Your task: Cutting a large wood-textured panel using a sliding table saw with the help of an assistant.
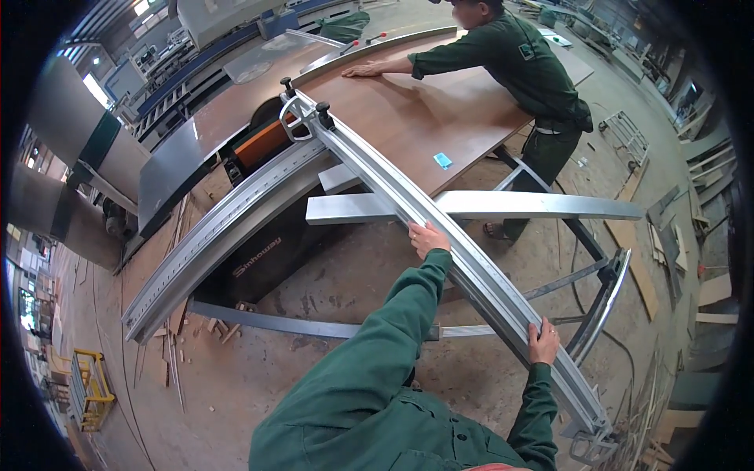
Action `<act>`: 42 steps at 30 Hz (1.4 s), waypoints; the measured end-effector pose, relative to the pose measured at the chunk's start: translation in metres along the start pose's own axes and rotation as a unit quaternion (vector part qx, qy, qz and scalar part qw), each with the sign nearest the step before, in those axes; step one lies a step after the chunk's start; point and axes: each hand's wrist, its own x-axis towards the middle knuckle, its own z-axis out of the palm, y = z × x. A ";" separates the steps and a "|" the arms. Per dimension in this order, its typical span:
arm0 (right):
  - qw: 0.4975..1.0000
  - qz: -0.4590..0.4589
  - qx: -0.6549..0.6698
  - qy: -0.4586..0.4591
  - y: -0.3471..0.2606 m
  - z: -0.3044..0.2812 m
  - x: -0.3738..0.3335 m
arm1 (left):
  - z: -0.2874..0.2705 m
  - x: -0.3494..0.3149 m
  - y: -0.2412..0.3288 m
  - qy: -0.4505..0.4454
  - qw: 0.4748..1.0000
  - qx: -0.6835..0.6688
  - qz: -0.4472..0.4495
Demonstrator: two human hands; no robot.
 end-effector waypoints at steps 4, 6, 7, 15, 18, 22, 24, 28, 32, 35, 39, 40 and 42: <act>1.000 -0.002 0.009 0.004 0.003 -0.003 0.001 | -0.002 -0.003 0.005 -0.019 1.000 -0.001 -0.006; 1.000 -0.007 0.014 0.007 0.002 -0.004 0.002 | -0.002 -0.002 0.006 -0.018 1.000 0.005 -0.005; 1.000 -0.007 0.013 0.010 0.000 -0.006 0.002 | -0.003 -0.003 0.006 -0.019 1.000 0.006 -0.004; 1.000 -0.006 0.015 0.012 0.002 -0.008 0.002 | -0.007 -0.005 0.010 -0.038 0.999 0.008 -0.009; 1.000 -0.001 0.020 0.007 0.004 -0.007 0.003 | -0.008 -0.005 0.012 -0.043 0.999 0.010 -0.015; 1.000 0.008 0.018 0.004 -0.003 -0.012 0.002 | -0.010 -0.004 0.013 -0.044 0.999 0.013 -0.017; 1.000 0.013 0.020 0.001 -0.004 -0.013 0.002 | -0.012 -0.004 0.013 -0.045 0.999 0.006 -0.015; 1.000 0.014 0.021 0.002 -0.002 -0.010 0.000 | -0.013 -0.005 0.011 -0.050 0.999 0.016 -0.013; 1.000 0.013 0.025 0.005 -0.004 -0.010 -0.003 | -0.014 -0.004 0.008 -0.057 0.998 0.019 -0.012; 1.000 0.011 0.018 0.002 -0.004 -0.010 -0.001 | -0.013 -0.003 0.008 -0.055 0.998 0.023 -0.012; 1.000 0.015 0.019 0.000 -0.003 -0.015 0.004 | -0.010 -0.005 0.014 -0.064 0.997 0.031 -0.019; 1.000 0.015 0.018 0.002 -0.001 -0.016 0.005 | -0.009 -0.007 0.017 -0.065 0.997 0.031 -0.018; 1.000 0.017 0.016 0.002 0.004 -0.019 0.008 | -0.008 -0.012 0.022 -0.064 0.997 0.028 -0.020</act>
